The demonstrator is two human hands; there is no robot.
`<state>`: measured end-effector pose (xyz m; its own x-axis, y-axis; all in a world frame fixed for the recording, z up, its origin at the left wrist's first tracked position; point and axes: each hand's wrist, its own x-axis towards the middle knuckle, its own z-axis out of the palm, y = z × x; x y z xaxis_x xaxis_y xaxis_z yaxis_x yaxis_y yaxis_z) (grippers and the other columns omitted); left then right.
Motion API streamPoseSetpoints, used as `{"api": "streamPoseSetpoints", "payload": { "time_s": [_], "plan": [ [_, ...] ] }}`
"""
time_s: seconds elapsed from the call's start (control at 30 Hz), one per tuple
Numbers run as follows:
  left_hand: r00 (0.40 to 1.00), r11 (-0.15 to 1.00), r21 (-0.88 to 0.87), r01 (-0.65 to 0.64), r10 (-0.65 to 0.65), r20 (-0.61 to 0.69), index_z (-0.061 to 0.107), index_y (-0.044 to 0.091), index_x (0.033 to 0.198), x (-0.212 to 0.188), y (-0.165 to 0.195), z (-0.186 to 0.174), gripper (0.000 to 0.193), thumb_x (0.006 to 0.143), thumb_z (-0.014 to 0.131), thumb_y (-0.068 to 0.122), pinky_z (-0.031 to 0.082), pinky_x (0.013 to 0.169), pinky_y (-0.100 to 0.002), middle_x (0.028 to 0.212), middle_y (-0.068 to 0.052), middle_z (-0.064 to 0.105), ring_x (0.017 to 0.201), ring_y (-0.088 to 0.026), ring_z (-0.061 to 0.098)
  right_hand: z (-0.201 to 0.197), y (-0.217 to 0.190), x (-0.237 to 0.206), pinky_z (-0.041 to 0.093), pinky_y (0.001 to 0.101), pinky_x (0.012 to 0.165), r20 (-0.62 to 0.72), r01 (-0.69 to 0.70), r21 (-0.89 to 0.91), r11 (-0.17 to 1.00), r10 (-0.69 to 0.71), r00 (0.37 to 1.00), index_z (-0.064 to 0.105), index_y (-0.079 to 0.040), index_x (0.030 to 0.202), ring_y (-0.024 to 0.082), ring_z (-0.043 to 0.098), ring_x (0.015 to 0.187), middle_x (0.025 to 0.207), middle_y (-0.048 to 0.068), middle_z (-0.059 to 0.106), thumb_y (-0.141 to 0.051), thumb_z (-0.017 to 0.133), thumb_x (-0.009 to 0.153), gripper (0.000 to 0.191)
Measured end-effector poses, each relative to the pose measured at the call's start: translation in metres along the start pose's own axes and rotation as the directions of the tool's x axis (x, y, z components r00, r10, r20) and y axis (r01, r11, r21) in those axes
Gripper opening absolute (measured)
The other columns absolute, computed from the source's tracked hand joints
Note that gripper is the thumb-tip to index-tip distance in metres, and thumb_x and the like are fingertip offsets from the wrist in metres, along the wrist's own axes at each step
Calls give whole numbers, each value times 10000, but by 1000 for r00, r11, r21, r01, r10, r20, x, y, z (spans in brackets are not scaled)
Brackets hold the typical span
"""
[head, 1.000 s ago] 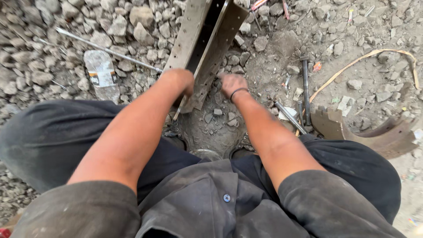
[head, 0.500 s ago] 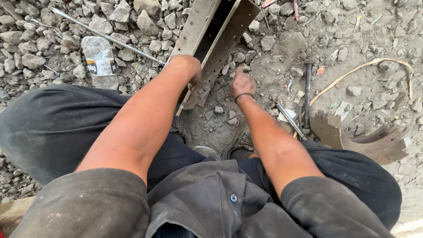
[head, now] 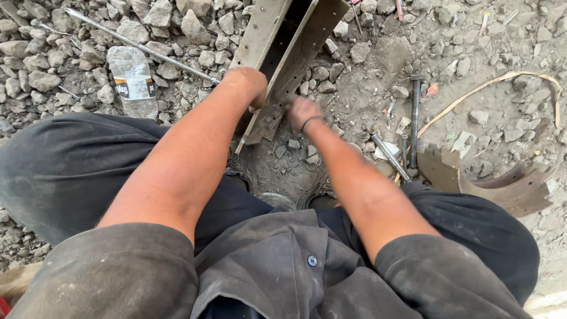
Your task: The person sits on the ground and uses a metal file to scrape and clean the inner surface of a curved metal part. They repeatedly file the surface, flip the part over, and continue filing the other side.
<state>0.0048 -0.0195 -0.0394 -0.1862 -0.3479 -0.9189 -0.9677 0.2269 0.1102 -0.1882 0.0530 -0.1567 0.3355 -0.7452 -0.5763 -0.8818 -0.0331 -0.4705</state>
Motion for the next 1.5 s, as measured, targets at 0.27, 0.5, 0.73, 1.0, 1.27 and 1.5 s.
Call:
{"api": "streamPoseSetpoints", "payload": {
  "time_s": [0.27, 0.5, 0.73, 1.0, 1.27, 1.5],
  "plan": [
    [998, 999, -33, 2, 0, 61, 788, 62, 1158, -7, 1, -7, 402, 796, 823, 234, 586, 914, -451, 1171, -155, 771, 1055, -324, 748, 8, -5, -6, 574, 495, 777, 104, 40, -332, 942, -5, 995, 667, -159, 1163, 344, 725, 936, 1027, 167, 721, -172, 456, 986, 275],
    [998, 999, -46, 12, -9, 64, 784, 71, 1158, -9, -1, -8, 423, 789, 842, 270, 579, 911, -466, 1189, -156, 752, 1062, -340, 731, -3, 27, 12, 564, 454, 875, -77, -187, -234, 954, 173, 982, 715, -188, 1128, 336, 702, 1021, 1118, 140, 742, -239, 548, 962, 240],
    [998, 999, -36, 10, -8, 59, 777, 63, 1159, -4, 2, -7, 404, 802, 811, 249, 592, 900, -459, 1173, -156, 761, 1043, -326, 753, -13, 14, -18, 578, 489, 858, 178, -259, -106, 960, 275, 945, 651, -189, 1226, 349, 720, 983, 1095, 185, 719, -275, 476, 1030, 276],
    [999, 998, -63, -1, 3, 35, 787, 65, 1164, -8, 1, -7, 411, 796, 817, 247, 591, 903, -447, 1170, -156, 767, 1045, -320, 746, 6, 38, 5, 537, 454, 893, 388, -106, 17, 994, 91, 917, 685, -190, 1219, 307, 699, 981, 1079, 148, 738, -293, 570, 964, 299],
    [1000, 999, -48, 4, -3, 25, 783, 73, 1179, -8, 3, -6, 415, 811, 811, 264, 584, 917, -439, 1189, -150, 762, 1068, -313, 740, -4, 40, 12, 546, 472, 905, 268, 15, -282, 959, 64, 961, 734, -109, 1165, 341, 687, 990, 1106, 168, 727, -329, 576, 1027, 304],
    [989, 997, -82, 8, 4, 151, 659, 86, 1380, -27, 11, -14, 736, 793, 862, 481, 521, 1048, -516, 1373, -157, 674, 1194, -360, 700, -16, 21, 2, 565, 421, 906, 123, -337, 13, 942, 333, 935, 760, -163, 1119, 252, 728, 997, 1213, 26, 725, -298, 510, 1020, 300]
  ]
}}
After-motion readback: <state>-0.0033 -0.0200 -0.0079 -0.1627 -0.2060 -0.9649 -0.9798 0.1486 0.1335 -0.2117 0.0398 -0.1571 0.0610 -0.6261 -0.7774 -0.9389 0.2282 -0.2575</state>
